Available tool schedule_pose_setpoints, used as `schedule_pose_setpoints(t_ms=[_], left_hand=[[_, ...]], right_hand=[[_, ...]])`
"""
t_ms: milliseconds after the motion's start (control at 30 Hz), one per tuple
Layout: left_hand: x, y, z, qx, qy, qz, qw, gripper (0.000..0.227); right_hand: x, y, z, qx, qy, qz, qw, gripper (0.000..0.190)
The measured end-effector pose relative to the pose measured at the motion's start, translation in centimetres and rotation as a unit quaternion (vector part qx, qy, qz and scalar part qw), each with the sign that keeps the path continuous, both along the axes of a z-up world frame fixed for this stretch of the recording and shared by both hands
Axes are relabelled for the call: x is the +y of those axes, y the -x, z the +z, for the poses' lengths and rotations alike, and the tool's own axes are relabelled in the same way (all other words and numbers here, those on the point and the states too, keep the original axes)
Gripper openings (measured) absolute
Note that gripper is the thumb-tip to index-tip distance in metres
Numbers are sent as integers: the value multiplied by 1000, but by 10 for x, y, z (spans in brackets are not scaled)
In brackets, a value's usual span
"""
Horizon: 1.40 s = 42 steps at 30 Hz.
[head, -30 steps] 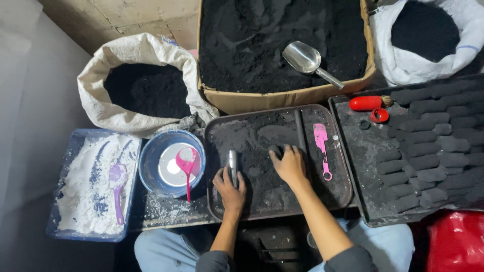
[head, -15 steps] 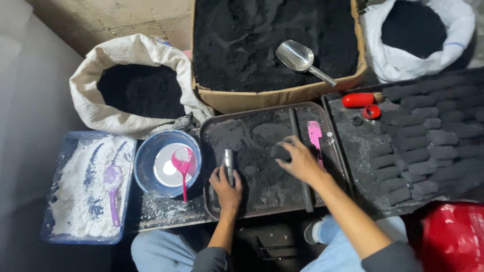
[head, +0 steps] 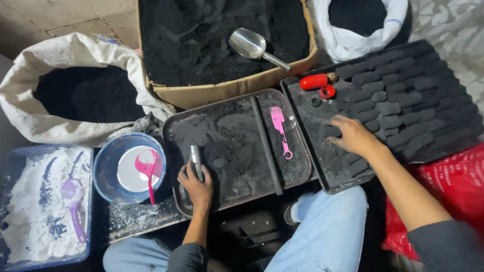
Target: Mold charcoal powder into briquettes using a cylindrical mold and tamping tool.
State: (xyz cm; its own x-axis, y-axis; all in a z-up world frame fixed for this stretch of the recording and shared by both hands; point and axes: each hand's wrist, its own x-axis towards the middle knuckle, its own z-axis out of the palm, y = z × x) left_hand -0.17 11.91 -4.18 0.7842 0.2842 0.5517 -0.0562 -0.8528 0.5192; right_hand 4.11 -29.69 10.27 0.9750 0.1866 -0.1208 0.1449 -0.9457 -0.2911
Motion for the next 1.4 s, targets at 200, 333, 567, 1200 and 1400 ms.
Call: schedule_pose_setpoints(t_ms=[200, 333, 567, 1200, 1400], left_hand=[[-1, 1, 1, 0, -11, 2, 1000, 40], [-1, 1, -3, 0, -18, 2, 1000, 42], [-1, -1, -4, -7, -18, -2, 1000, 41], [-4, -1, 4, -4, -5, 3, 1000, 39], [-6, -2, 8, 1, -4, 2, 1000, 40]], right_hand=[[-26, 5, -9, 51, 70, -8, 996, 41], [-31, 6, -28, 59, 111, 18, 992, 42], [-20, -11, 5, 13, 51, -12, 999, 40], [-48, -73, -80, 30, 212, 59, 975, 41], [-72, -81, -116, 47, 267, 68, 960, 34]])
